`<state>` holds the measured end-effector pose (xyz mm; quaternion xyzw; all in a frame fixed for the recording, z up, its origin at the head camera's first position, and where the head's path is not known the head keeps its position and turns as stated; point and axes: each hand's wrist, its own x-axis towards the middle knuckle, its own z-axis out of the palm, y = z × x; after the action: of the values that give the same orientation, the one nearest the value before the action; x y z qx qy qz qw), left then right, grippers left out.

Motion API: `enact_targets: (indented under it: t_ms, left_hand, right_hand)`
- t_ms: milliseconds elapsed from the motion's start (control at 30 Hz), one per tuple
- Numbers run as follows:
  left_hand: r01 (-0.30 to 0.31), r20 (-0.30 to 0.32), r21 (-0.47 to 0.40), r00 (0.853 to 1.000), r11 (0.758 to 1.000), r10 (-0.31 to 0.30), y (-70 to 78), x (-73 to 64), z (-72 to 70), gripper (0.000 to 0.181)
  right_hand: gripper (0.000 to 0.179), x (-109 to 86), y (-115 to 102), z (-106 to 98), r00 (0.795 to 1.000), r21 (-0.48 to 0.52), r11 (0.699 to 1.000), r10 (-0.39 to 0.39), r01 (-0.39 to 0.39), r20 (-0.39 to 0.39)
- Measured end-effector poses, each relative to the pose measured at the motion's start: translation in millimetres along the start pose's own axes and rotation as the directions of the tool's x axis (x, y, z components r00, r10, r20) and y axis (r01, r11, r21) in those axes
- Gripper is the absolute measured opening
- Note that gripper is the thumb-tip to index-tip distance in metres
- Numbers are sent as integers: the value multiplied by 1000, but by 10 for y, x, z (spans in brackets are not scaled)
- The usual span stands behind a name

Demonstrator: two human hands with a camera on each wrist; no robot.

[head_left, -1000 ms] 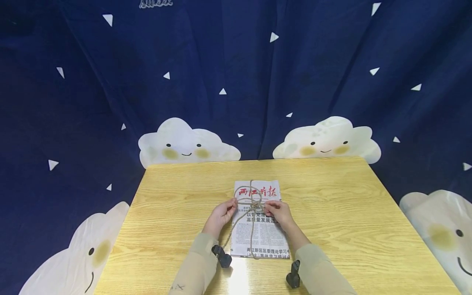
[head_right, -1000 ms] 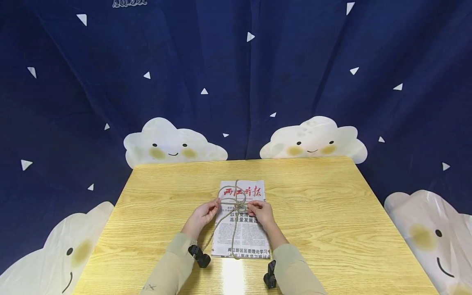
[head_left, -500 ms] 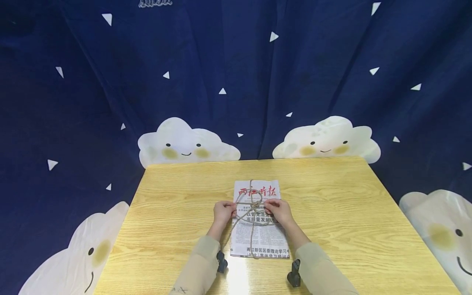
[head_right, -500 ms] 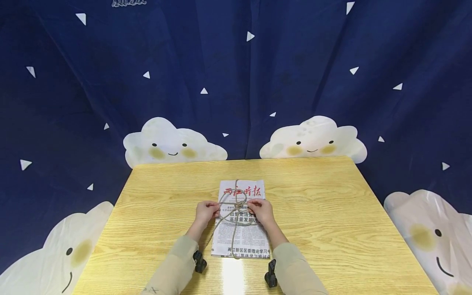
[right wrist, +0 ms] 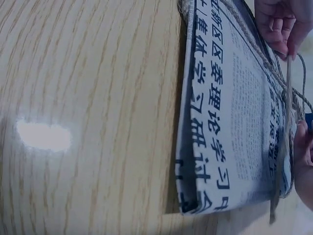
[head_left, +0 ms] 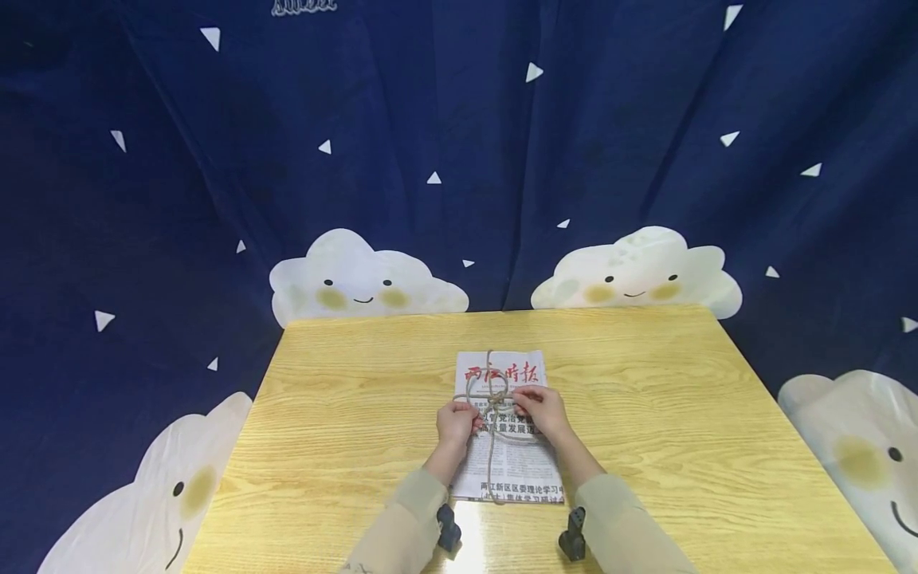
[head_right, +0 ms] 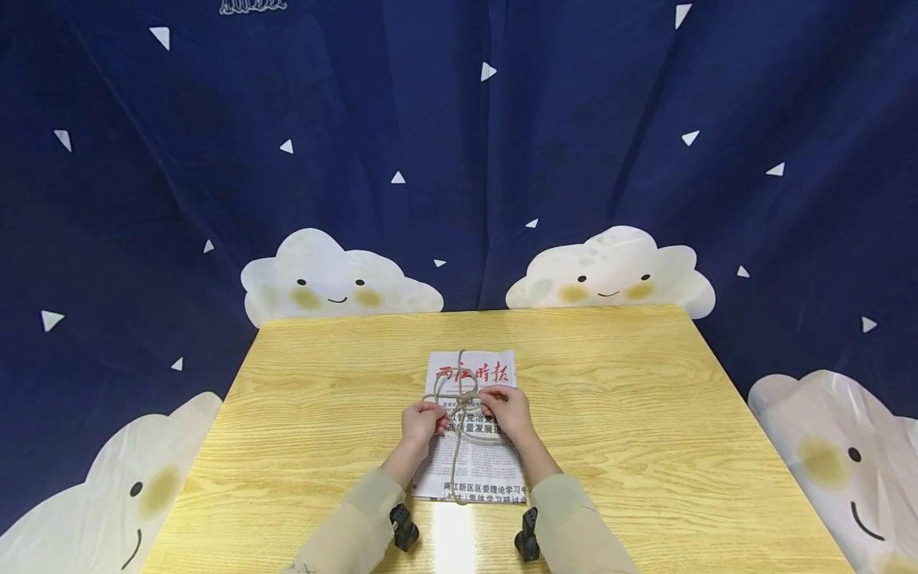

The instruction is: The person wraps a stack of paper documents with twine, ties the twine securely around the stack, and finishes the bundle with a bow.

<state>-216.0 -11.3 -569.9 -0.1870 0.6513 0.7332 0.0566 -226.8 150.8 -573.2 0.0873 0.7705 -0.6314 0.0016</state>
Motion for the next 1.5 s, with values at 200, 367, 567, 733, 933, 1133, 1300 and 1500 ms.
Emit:
enact_targets:
  t_ms: [200,367,567,733,933,1133,1300,1500]
  left_hand:
    - [18,38,-127,999,992,-13,-61,-33,111,10]
    - [-4,121,-11,993,1000,5,-99,-44,126,4]
    - [-134,179,281,980,951,85,33,25,-5,18]
    - [-275,69,528,957,804,282,162,244,-71,19]
    - [-237,19,614,958,753,286,209,335,-34,16]
    - [-225,16,620,961,752,275,171,330,19,12]
    - [-229,9,505,966,832,260,137,331,0,8]
    - [-144,71,267,989,953,129,164,278,-75,9]
  right_hand:
    - [16,-9,-15,-14,1000,-17,1000,-8,8,7]
    - [15,-16,-26,-18,1000,-10,1000,-11,11,1]
    - [15,-24,-30,-16,1000,-3,1000,-13,13,10]
    - [15,-20,-5,-18,1000,0,1000,-27,27,13]
    - [15,-39,-11,-12,1000,-10,1000,-5,5,8]
    - [14,-47,-24,-5,1000,-17,1000,-13,13,8]
    - [15,-59,-35,-12,1000,-39,999,-14,15,13]
    - [14,-60,-47,-23,1000,-54,998,-20,21,15]
